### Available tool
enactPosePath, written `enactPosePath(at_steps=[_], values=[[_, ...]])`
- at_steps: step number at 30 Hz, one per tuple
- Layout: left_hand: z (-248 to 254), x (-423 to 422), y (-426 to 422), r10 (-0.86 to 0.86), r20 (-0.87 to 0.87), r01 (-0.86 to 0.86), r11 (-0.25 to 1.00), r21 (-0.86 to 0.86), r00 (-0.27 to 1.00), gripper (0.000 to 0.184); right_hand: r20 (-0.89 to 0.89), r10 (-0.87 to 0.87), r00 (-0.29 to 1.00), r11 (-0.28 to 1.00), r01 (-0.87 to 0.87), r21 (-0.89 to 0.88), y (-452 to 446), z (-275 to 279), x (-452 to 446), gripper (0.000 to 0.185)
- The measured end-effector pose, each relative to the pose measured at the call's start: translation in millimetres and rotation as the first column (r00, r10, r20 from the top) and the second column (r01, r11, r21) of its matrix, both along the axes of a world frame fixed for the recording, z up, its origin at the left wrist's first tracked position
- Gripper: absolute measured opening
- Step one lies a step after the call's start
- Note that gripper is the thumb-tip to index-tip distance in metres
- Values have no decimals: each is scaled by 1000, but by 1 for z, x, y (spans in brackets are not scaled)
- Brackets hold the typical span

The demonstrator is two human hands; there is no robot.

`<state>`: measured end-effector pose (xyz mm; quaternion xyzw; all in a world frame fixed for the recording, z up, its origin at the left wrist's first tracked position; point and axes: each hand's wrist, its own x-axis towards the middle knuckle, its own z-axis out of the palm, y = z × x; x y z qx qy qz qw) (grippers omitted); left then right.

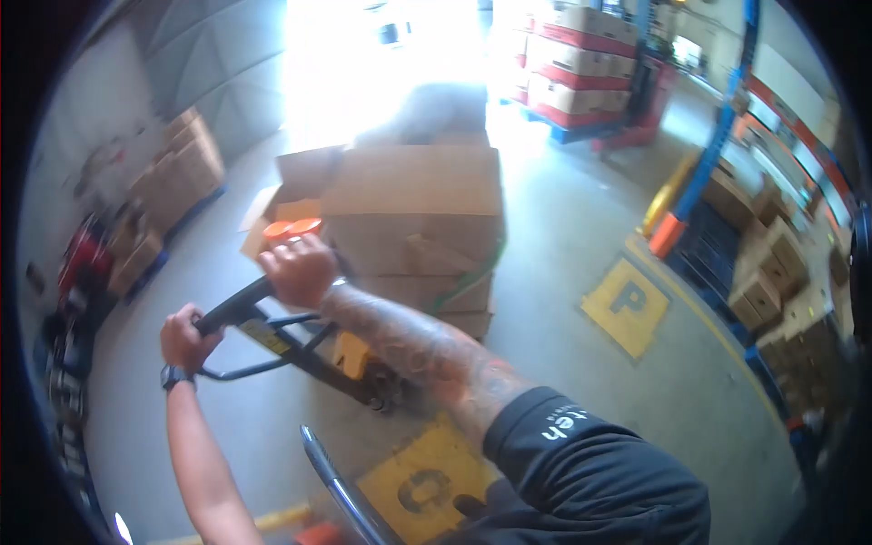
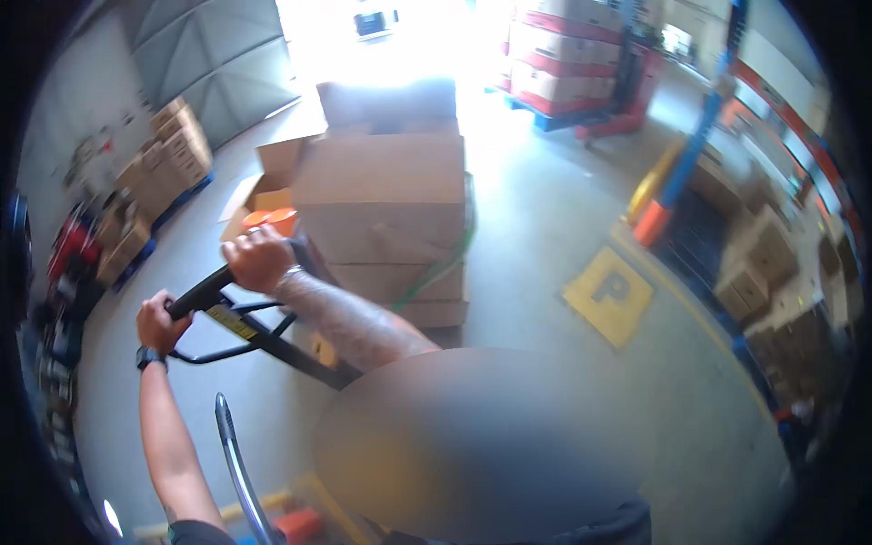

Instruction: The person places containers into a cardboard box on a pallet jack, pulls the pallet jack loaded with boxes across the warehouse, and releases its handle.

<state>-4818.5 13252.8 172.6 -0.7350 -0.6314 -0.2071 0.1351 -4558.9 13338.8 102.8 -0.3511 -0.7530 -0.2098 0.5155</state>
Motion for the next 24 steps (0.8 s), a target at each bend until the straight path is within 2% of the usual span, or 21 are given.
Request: enactPosePath(at_steps=[2, 4, 5, 8, 9, 10, 11, 12, 13, 15, 19, 20, 22, 24], values=[[-23, -23, 53, -61, -4, 61, 996, 59, 998, 34, 18, -1, 1000, 985, 4, -172, 36, -9, -12, 11], [-35, -41, 115, -63, 49, 61, 998, 31, 997, 34, 44, -76, 996, 993, 79, -85, 83, -16, -20, 11], [-35, -39, 146, -51, 71, 52, 999, -8, 996, 32, 64, -85, 994, 990, 92, -104, 110, -16, -19, 12], [-56, -49, 238, -151, 56, 145, 985, 92, 987, 31, 48, -94, 994, 990, 98, -104, 189, -35, -28, 19], [-90, -50, 245, -149, 75, 141, 984, 108, 986, 31, 87, -113, 990, 987, 121, -102, 196, -60, -29, 20], [-92, -53, 272, -163, 90, 154, 983, 99, 982, 31, 98, -143, 985, 982, 154, -111, 219, -61, -33, 21], [-99, -72, 290, -175, 105, 166, 982, 88, 979, 32, 93, -162, 983, 979, 171, -108, 237, -75, -54, 21], [-110, -90, 328, -179, 6, 175, 971, 165, 984, 32, 84, -172, 982, 978, 180, -102, 267, -78, -66, 21], [-117, -111, 354, -183, 35, 176, 974, 143, 982, 33, 76, -184, 980, 977, 191, -93, 288, -84, -86, 21], [-122, -136, 393, -181, 55, 174, 979, 105, 982, 34, 60, -218, 974, 972, 222, -74, 326, -93, -115, 18], [-123, -169, 447, -148, 47, 145, 988, 53, 988, 36, 78, -176, 981, 983, 179, -30, 385, -99, -149, 18], [-121, -174, 464, -171, 43, 169, 984, 56, 984, 37, 48, -127, 991, 988, 131, -80, 399, -99, -153, 17], [-115, -178, 496, -209, -23, 210, 976, 56, 978, 39, 77, -181, 980, 976, 189, -106, 431, -102, -162, 16], [-115, -181, 531, -197, 27, 196, 979, 52, 980, 40, 50, -209, 977, 977, 211, -29, 459, -100, -165, 16]])
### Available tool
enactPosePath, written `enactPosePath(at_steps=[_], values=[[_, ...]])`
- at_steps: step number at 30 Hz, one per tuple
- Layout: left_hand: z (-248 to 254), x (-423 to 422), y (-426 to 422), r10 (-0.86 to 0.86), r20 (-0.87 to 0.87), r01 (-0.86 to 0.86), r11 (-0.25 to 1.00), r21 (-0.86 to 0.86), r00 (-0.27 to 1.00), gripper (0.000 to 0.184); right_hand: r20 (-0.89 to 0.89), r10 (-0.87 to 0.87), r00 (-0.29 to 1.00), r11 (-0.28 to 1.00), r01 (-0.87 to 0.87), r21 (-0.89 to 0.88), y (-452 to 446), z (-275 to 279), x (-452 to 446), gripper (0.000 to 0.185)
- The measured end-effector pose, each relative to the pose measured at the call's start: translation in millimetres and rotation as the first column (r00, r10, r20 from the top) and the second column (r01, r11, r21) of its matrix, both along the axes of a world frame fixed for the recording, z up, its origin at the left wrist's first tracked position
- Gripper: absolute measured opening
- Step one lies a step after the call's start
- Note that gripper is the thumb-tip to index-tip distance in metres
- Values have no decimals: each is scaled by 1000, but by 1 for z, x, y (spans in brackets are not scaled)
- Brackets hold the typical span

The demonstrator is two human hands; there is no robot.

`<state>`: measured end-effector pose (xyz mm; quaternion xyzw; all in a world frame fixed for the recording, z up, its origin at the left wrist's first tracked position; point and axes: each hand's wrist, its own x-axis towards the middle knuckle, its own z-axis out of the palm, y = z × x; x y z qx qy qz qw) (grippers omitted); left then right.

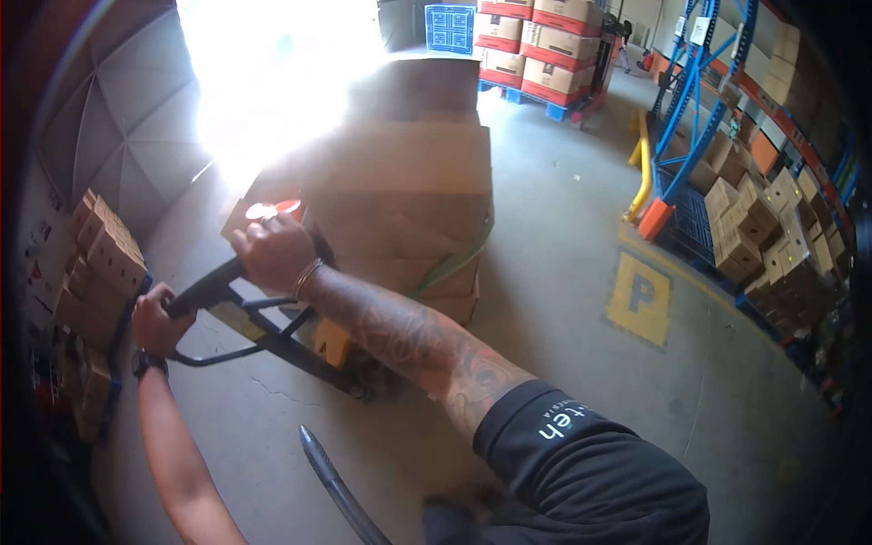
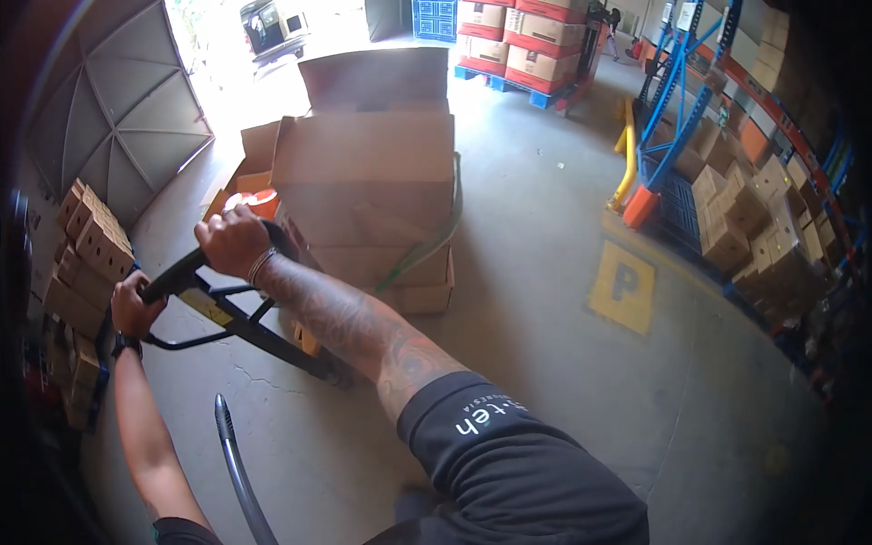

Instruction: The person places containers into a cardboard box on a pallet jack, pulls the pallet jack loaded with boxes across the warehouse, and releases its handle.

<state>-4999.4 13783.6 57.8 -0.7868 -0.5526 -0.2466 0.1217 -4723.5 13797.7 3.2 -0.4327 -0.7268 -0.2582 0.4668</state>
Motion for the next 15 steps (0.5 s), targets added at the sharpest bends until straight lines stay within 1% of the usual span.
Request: enactPosePath(at_steps=[1, 2, 4, 6, 8, 10, 11, 12, 13, 14, 15], values=[[1, -4, 16, -41, -39, 43, 998, 55, 998, 40, 4, -27, 1000, 999, 27, 35, 13, 1, -2, 15], [1, -5, 33, -36, -40, 37, 998, 42, 999, 40, 54, -33, 998, 996, 37, -82, 21, 6, 0, 16], [5, 0, 71, -71, 1, 71, 996, -58, 997, 40, 62, -79, 995, 991, 85, -100, 47, 9, 8, 15], [5, 13, 113, -143, -43, 142, 990, -8, 989, 42, 104, -152, 983, 974, 167, -156, 63, 18, 26, 15], [9, 32, 149, -194, -32, 194, 981, -7, 980, 42, 104, -159, 982, 979, 170, -116, 92, 17, 47, 22], [10, 47, 187, -219, -101, 227, 971, 78, 970, 42, 70, -169, 983, 977, 176, -118, 114, 22, 59, 25], [8, 52, 205, -228, -109, 232, 972, 30, 968, 42, 39, -189, 981, 976, 192, -99, 127, 27, 63, 29], [16, 65, 224, -242, -111, 244, 970, 1, 964, 42, 43, -199, 979, 976, 202, -78, 146, 32, 69, 29], [22, 77, 236, -237, -58, 233, 971, -60, 970, 41, 83, -262, 962, 954, 271, -129, 159, 33, 77, 31], [22, 85, 254, -257, -53, 254, 965, -60, 965, 41, 128, -322, 938, 920, 342, -189, 167, 32, 84, 34], [18, 93, 273, -267, -44, 265, 963, -57, 963, 42, 137, -353, 925, 906, 375, -197, 179, 32, 92, 30]])
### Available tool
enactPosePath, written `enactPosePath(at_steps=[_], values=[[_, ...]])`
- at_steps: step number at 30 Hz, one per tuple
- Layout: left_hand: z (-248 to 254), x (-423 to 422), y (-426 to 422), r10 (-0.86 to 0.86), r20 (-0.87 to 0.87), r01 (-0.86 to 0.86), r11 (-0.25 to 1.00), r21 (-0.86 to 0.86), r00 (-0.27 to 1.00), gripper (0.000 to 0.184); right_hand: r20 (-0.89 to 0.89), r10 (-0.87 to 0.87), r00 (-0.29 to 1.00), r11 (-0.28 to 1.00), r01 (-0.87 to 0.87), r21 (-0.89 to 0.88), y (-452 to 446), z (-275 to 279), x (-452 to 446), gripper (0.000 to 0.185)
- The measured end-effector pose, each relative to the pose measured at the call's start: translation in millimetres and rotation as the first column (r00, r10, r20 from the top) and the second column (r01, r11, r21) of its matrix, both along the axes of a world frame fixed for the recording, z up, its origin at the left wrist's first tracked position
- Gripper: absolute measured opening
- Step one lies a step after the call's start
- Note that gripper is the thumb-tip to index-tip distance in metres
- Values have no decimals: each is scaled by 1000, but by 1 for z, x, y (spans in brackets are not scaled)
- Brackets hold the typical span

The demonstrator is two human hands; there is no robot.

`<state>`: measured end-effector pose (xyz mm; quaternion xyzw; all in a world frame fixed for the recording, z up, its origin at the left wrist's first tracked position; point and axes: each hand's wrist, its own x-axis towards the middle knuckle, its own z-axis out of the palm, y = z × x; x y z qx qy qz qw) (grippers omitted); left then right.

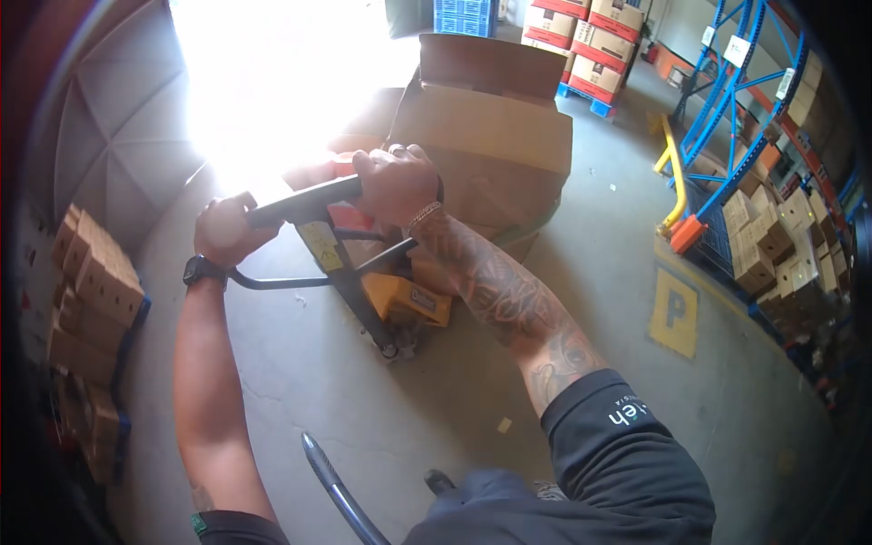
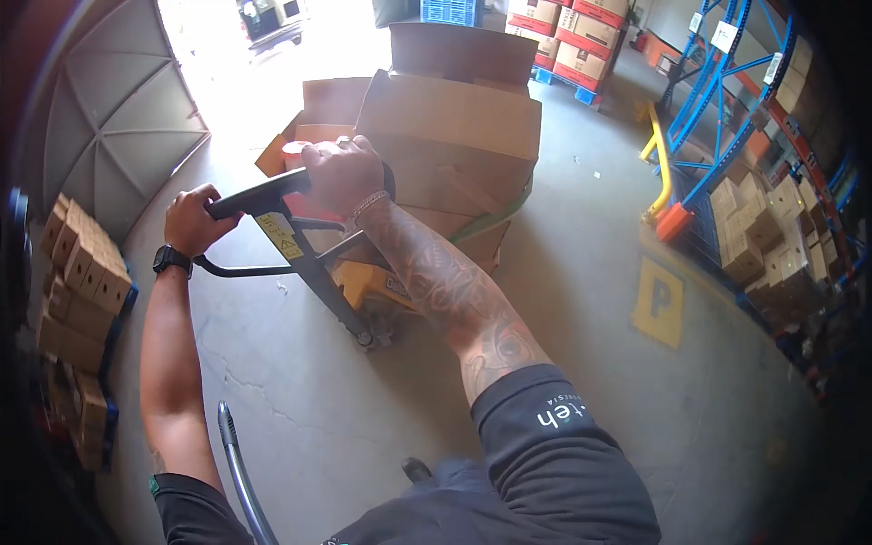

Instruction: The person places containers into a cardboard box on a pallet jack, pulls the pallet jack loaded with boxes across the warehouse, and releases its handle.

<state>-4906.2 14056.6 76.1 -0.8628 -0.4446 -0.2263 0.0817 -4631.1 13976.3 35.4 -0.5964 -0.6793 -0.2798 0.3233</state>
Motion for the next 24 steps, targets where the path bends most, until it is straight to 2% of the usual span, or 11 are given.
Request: enactPosePath(at_steps=[5, 6, 9, 11, 12, 13, 16, 17, 19, 21, 24], values=[[1, 64, 84, -106, -68, 110, 992, 66, 992, 44, 102, -153, 983, 984, 141, 112, 40, 13, 64, 29], [-9, 73, 116, -253, -88, 266, 938, 223, 964, 45, 135, -218, 966, 971, 201, 132, 61, 10, 70, 29], [-24, 101, 199, -318, 257, 330, 944, -3, 913, 45, 276, -386, 880, 911, 315, 267, 125, 10, 112, 36], [34, 136, 152, -397, 91, 387, 916, 104, 913, 46, 238, -318, 918, 928, 249, 277, 150, 17, 139, 40], [17, 158, 198, -169, 8, 169, 985, 30, 986, 46, 206, -259, 944, 932, 189, 308, 163, 12, 151, 45], [2, 168, 237, -164, 3, 164, 986, 26, 986, 46, 201, -254, 946, 934, 186, 304, 181, 15, 160, 45], [8, 198, 300, -509, 295, 552, 830, -82, 809, 44, 211, -321, 923, 917, 247, 314, 225, 30, 188, 51], [15, 212, 307, -524, 577, 748, 613, -256, 627, 44, 202, -334, 921, 921, 274, 276, 235, 32, 198, 50], [25, 238, 313, -466, 371, 573, 773, -272, 804, 44, 196, -355, 914, 920, 305, 245, 238, 36, 220, 50], [25, 257, 355, -541, 500, 699, 685, -205, 677, 43, 219, -387, 896, 913, 337, 231, 279, 38, 234, 49], [29, 295, 404, -508, 452, 653, 712, -258, 733, 42, 190, -397, 898, 911, 360, 200, 321, 36, 265, 48]])
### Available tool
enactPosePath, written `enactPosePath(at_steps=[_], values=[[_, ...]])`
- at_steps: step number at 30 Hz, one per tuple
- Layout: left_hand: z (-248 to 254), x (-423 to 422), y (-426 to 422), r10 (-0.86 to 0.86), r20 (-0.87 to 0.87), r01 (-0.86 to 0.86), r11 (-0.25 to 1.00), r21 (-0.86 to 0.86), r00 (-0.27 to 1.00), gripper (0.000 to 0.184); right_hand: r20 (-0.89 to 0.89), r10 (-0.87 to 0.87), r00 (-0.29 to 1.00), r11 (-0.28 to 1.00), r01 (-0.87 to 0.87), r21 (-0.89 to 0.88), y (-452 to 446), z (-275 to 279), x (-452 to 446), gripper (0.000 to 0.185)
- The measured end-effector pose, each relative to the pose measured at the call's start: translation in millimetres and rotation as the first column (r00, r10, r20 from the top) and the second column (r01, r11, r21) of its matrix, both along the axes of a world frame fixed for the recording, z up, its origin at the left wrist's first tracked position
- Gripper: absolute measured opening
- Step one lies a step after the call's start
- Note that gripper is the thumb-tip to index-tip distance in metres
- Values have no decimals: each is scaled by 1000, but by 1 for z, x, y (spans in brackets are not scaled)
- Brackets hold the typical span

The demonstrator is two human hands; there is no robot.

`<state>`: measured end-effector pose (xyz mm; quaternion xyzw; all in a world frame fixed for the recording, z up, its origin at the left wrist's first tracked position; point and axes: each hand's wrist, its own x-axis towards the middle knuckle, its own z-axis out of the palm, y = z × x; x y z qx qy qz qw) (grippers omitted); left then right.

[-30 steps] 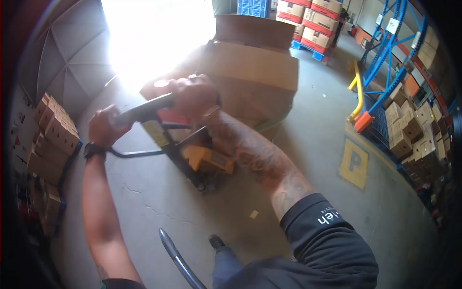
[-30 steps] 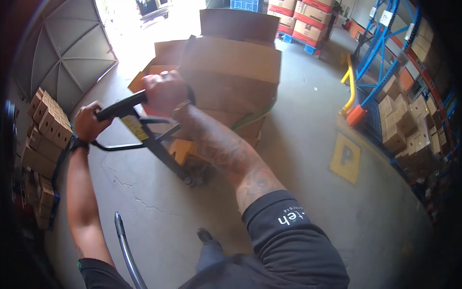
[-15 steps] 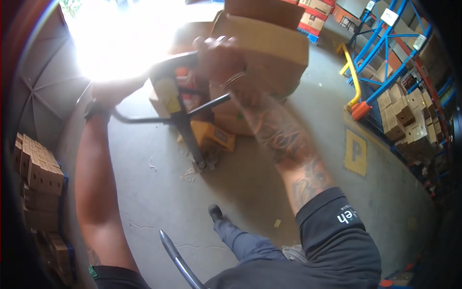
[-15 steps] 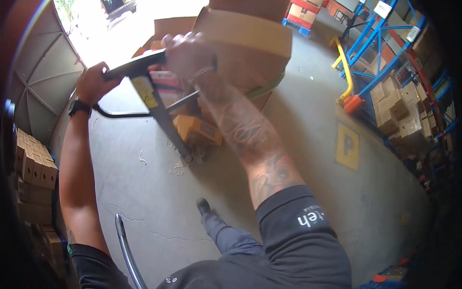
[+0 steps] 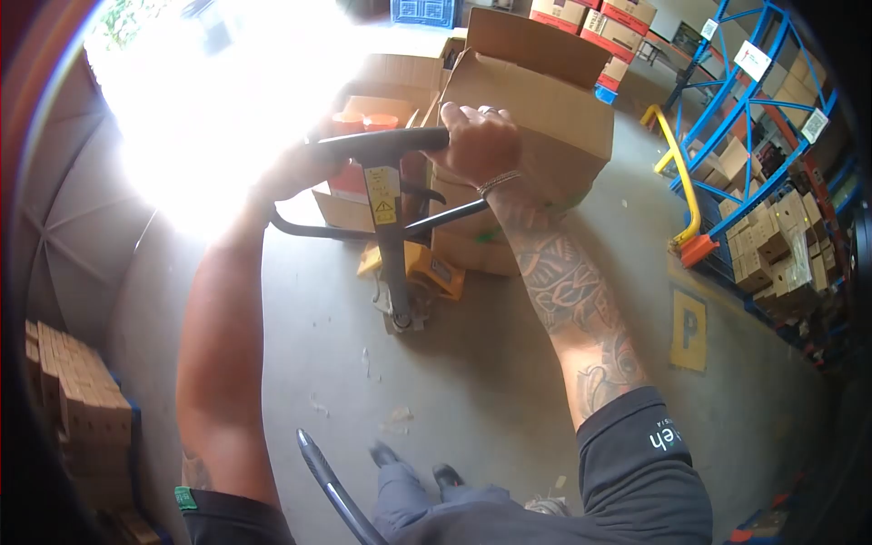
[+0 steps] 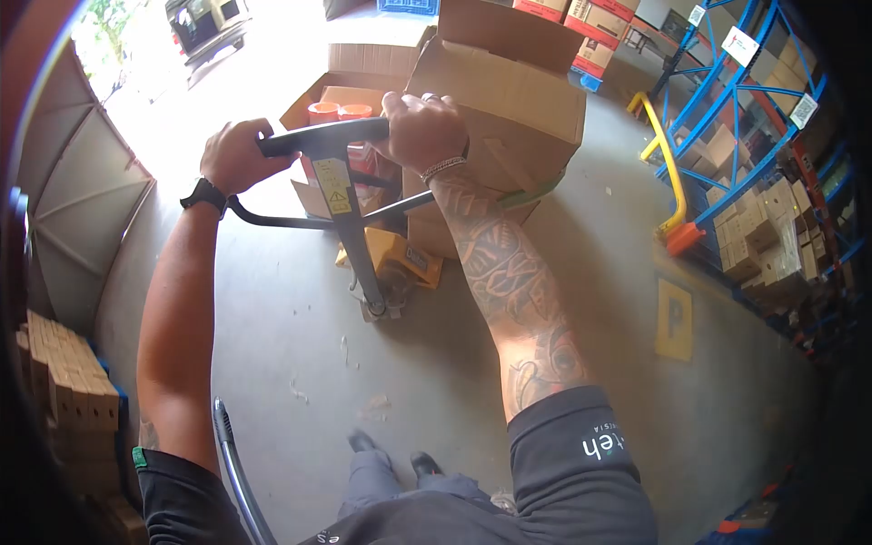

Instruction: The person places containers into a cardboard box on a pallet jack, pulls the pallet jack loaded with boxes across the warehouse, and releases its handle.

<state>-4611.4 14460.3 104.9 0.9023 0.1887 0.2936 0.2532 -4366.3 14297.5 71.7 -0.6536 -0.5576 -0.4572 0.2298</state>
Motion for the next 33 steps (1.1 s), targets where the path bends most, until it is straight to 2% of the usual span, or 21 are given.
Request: enactPosePath(at_steps=[1, 2, 3, 5, 6, 8, 9, 10, 11, 13, 17, 21, 23, 27, 30, 33], values=[[1, 11, 17, 31, -37, -32, 999, -7, 999, 41, -12, -8, 1000, 1000, 8, -16, 16, 0, 9, 47], [4, 26, -7, 84, -72, -85, 996, -3, 994, 41, -12, 5, 1000, 1000, -5, 2, -1, -3, 27, 47], [8, 40, -1, 73, -59, -73, 997, 3, 996, 41, 1, -7, 1000, 1000, 7, 9, 6, -3, 37, 47], [14, 66, 3, 236, -290, -170, 957, 236, 927, 41, -16, -7, 1000, 1000, 8, 5, 12, -4, 57, 46], [3, 76, 9, 170, -188, -127, 967, 221, 967, 41, -3, -17, 1000, 1000, 17, 13, 11, -8, 68, 46], [-3, 101, 35, 105, -210, -54, 970, 235, 972, 41, 5, -65, 998, 998, 65, 21, 23, -15, 90, 44], [-46, 116, -56, 137, -211, -77, 959, 271, 968, 41, 22, -38, 999, 999, 37, 37, -65, -60, 111, 44], [-48, 116, -55, 153, -192, -78, 933, 351, 969, 41, 9, -51, 999, 998, 50, 25, -62, -63, 112, 43], [-50, 118, -49, 145, -211, -79, 954, 290, 967, 46, 0, -61, 998, 998, 61, 18, -58, -64, 112, 43], [-58, 130, -37, 157, -224, -63, 924, 377, 962, 46, -42, -107, 993, 994, 108, 15, -57, -68, 115, 46], [-58, 142, -30, 146, -292, -40, 940, 340, 945, 45, -60, -153, 986, 988, 153, 0, -51, -81, 129, 51], [-72, 151, -17, 139, -263, -44, 941, 336, 955, 46, -47, -161, 986, 986, 163, 46, -50, -84, 124, 52], [-76, 153, -7, 119, -262, -33, 950, 310, 958, 47, -79, -187, 979, 982, 189, 12, -51, -84, 117, 45], [-81, 157, 0, 85, -245, -13, 959, 281, 966, 51, -97, -238, 967, 971, 240, 14, -55, -87, 108, 46], [-82, 160, 4, 106, -238, -29, 952, 306, 966, 52, -41, -192, 981, 980, 194, 49, -45, -82, 117, 46], [-84, 162, 12, 40, -193, 23, 949, 313, 980, 50, -83, -189, 979, 981, 191, 18, -44, -91, 118, 44]])
